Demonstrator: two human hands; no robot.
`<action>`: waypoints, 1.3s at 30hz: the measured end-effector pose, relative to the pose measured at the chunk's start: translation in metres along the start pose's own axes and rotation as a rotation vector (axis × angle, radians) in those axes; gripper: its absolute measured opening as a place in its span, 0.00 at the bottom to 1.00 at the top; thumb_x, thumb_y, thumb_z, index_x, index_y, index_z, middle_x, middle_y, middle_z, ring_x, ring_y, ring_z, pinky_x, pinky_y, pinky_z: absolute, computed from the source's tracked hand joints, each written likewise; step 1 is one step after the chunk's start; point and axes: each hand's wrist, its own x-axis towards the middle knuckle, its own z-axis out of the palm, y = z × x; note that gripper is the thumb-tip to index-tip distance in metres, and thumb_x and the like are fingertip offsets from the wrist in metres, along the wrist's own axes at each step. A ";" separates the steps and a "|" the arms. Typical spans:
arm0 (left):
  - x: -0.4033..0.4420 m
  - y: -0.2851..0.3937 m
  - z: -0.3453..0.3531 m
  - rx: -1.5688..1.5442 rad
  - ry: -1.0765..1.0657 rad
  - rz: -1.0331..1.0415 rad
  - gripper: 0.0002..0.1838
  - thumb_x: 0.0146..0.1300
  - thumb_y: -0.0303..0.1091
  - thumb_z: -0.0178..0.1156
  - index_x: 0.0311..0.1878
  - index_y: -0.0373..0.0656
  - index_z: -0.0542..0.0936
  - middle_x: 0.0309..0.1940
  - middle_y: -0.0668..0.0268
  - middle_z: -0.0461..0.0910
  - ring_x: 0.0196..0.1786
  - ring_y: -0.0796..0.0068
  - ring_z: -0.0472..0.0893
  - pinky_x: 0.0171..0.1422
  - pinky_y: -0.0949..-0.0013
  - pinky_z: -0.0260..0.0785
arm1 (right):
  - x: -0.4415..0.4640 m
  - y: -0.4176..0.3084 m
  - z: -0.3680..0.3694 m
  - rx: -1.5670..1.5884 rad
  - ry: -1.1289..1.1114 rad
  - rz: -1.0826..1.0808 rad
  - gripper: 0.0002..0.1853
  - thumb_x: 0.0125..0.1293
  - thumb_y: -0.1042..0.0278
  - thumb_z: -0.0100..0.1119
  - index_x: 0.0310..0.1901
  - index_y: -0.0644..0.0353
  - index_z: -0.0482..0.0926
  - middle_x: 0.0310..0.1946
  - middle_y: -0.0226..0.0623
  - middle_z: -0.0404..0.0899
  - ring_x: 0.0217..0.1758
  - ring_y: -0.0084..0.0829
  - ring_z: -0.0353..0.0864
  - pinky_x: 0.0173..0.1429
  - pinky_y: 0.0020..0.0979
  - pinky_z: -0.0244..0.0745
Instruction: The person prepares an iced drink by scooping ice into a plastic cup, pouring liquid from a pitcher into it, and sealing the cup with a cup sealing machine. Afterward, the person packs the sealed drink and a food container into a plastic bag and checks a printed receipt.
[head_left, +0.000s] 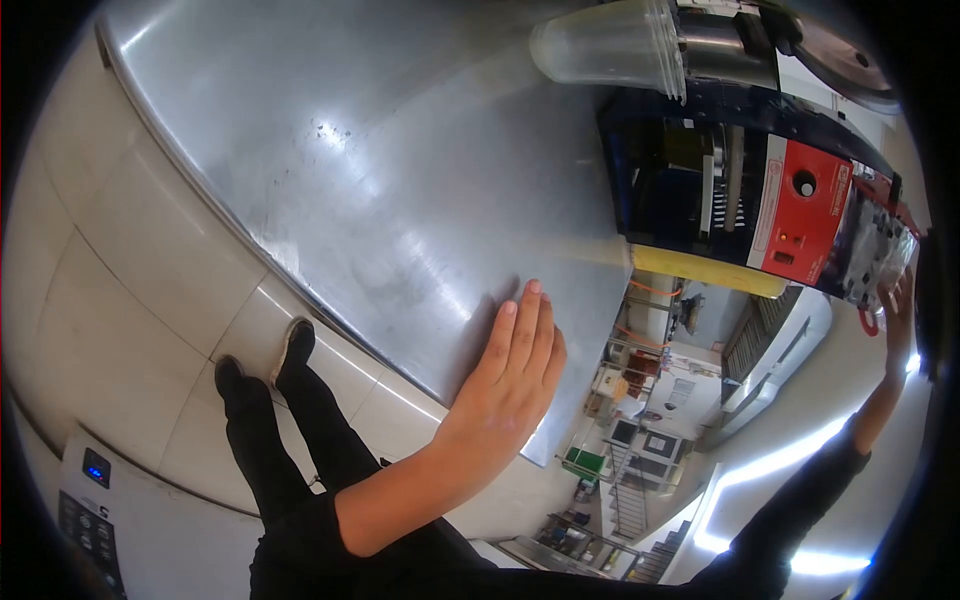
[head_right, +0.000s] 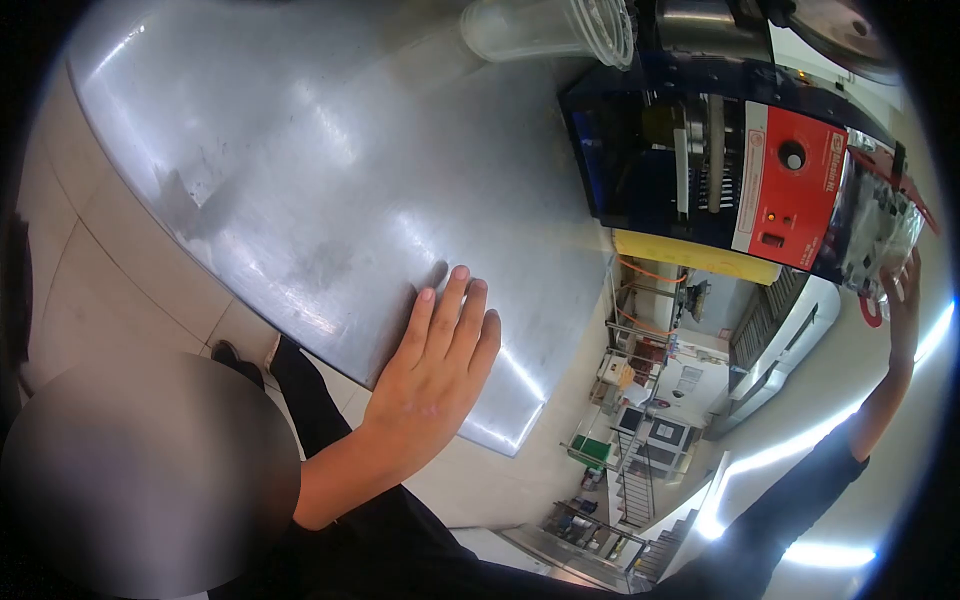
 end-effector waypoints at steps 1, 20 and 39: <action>-0.001 0.000 -0.001 0.003 -0.011 0.004 0.19 0.61 0.38 0.47 0.51 0.36 0.73 0.59 0.49 0.69 0.69 0.49 0.59 0.75 0.51 0.41 | 0.004 0.001 0.003 -0.023 0.031 0.022 0.36 0.62 0.50 0.58 0.69 0.48 0.55 0.65 0.45 0.62 0.67 0.42 0.64 0.64 0.39 0.65; 0.018 0.011 -0.044 -0.307 -0.087 -0.072 0.28 0.51 0.44 0.64 0.53 0.39 0.73 0.56 0.54 0.69 0.66 0.51 0.61 0.71 0.51 0.49 | -0.055 -0.132 0.026 -0.508 0.500 0.259 0.42 0.55 0.42 0.62 0.69 0.42 0.54 0.68 0.41 0.59 0.69 0.45 0.60 0.64 0.44 0.67; 0.460 0.226 -0.195 -0.097 0.462 0.745 0.11 0.51 0.39 0.56 0.28 0.40 0.75 0.27 0.59 0.73 0.36 0.59 0.73 0.46 0.59 0.64 | 0.059 0.115 0.062 2.220 0.923 0.455 0.21 0.67 0.46 0.48 0.25 0.55 0.66 0.16 0.29 0.63 0.23 0.22 0.65 0.32 0.28 0.65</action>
